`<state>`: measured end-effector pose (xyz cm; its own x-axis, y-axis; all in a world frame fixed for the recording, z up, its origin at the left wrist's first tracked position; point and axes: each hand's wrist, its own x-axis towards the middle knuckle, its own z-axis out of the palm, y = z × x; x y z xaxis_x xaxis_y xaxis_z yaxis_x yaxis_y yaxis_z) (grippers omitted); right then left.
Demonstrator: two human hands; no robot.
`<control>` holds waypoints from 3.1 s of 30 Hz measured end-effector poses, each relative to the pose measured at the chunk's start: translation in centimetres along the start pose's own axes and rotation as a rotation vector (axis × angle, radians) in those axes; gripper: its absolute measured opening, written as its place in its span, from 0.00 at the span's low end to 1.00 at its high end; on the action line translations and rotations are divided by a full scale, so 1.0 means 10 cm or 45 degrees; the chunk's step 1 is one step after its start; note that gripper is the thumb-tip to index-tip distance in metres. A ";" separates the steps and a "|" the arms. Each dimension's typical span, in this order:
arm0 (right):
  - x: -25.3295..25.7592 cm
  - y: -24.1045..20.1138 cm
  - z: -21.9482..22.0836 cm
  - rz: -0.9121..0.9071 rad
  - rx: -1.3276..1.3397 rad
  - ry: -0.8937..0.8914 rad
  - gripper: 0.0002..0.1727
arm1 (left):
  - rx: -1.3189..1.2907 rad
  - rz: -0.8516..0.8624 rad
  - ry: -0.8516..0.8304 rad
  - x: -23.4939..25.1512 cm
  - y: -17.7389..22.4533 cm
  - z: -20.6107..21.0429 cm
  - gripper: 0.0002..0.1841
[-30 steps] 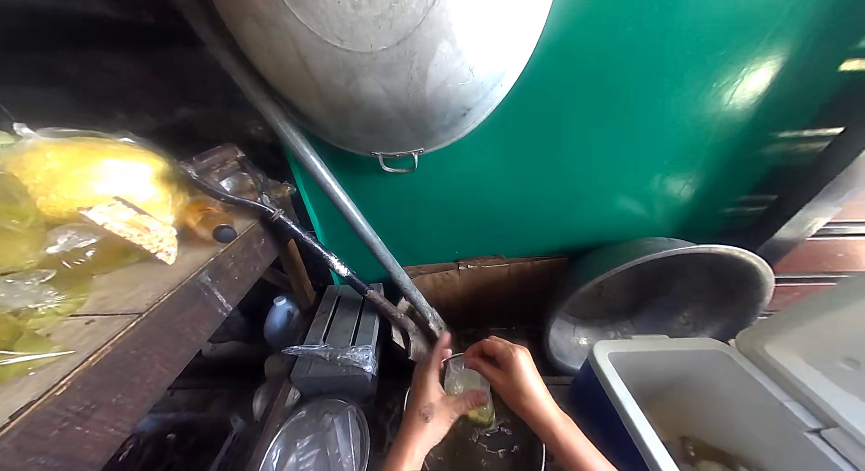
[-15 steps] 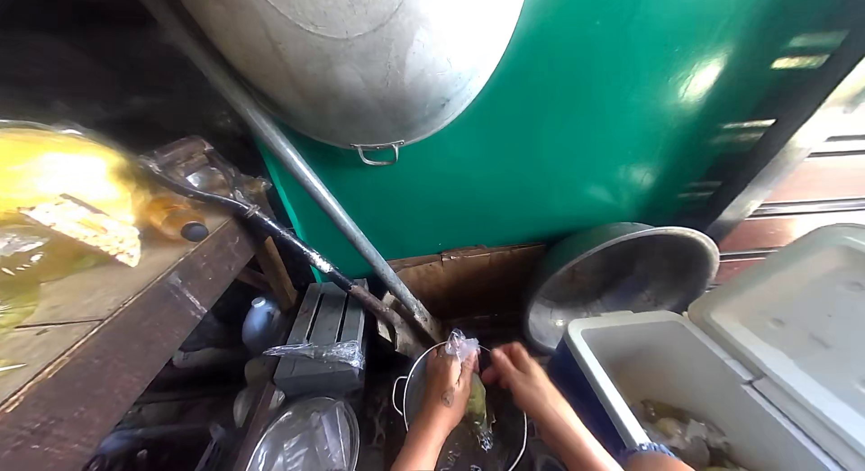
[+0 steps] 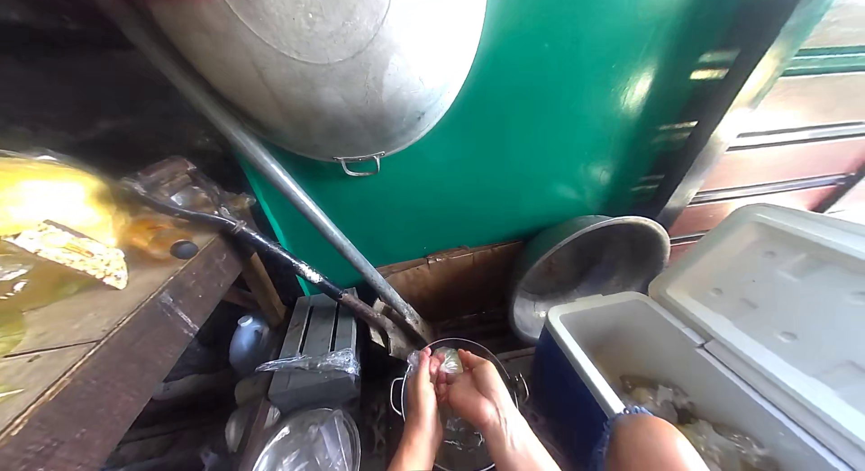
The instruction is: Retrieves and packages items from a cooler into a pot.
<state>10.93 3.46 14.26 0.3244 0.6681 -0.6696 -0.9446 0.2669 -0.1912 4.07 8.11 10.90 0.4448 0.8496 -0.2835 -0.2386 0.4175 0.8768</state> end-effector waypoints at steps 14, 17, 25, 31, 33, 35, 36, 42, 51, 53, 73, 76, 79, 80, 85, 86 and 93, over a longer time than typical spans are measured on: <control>-0.57 -0.37 0.48 -0.790 -2.846 -0.330 0.31 | 0.938 1.165 -0.166 0.30 0.06 -0.11 0.30; -0.80 -0.40 0.68 -1.118 -3.149 -0.483 0.30 | 0.952 1.393 -0.300 0.31 0.34 -0.07 0.27; -0.39 -0.53 -0.08 -1.421 -2.964 -0.809 0.34 | 1.647 0.650 -0.108 -0.19 0.24 0.02 0.21; -0.08 -0.18 -1.04 -0.887 -2.995 -0.601 0.37 | 1.832 0.009 -0.205 -0.40 -0.61 -0.28 0.18; 0.02 -0.10 -1.24 -0.726 -3.039 -0.589 0.39 | 1.854 -0.131 -0.224 -0.37 -0.88 -0.38 0.19; 0.14 -0.01 -1.45 -0.741 -3.019 -0.595 0.39 | 1.891 -0.191 -0.196 -0.34 -1.08 -0.44 0.20; 0.19 0.02 -1.54 -0.863 -2.969 -0.594 0.37 | 1.910 -0.168 -0.169 -0.32 -1.12 -0.45 0.20; 0.28 0.06 -1.68 -1.070 -2.738 -0.574 0.36 | 1.963 -0.037 -0.096 -0.36 -0.98 -0.46 0.19; 0.34 0.01 -1.75 -1.087 -2.661 -0.547 0.34 | 1.430 0.006 -0.065 -0.38 -0.93 -0.54 0.11; 0.37 0.04 -1.80 -1.249 -2.644 -0.568 0.32 | 1.479 0.080 0.001 -0.40 -0.94 -0.54 0.10; 0.36 -0.25 -1.54 -0.626 -2.638 -0.444 0.46 | 1.614 0.643 -0.228 -0.49 -1.33 -0.57 0.28; 0.31 -0.28 -1.51 -0.596 -2.638 -0.463 0.46 | 1.621 0.781 -0.268 -0.43 -1.41 -0.61 0.27; 0.35 -0.27 -1.58 -0.647 -2.456 -0.400 0.49 | 1.600 0.865 -0.248 -0.43 -1.43 -0.60 0.19; 0.37 -0.27 -1.60 -0.656 -2.389 -0.379 0.49 | 1.596 0.891 -0.229 -0.42 -1.44 -0.60 0.16; 0.38 -0.24 -1.63 -0.650 -2.313 -0.419 0.50 | 1.539 0.857 -0.123 -0.46 -1.43 -0.61 0.11; 0.38 -0.21 -1.65 -0.710 -2.300 -0.424 0.50 | 1.524 0.779 -0.093 -0.49 -1.40 -0.59 0.12; 0.30 0.07 -1.69 -0.789 -2.277 0.109 0.49 | 1.425 0.490 0.118 -0.57 -1.38 -0.47 0.14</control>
<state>10.42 -6.14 0.00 0.6425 0.7271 -0.2420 0.3338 -0.5498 -0.7657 0.72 -1.01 -1.41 0.4340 0.8968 0.0863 0.5648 -0.3455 0.7494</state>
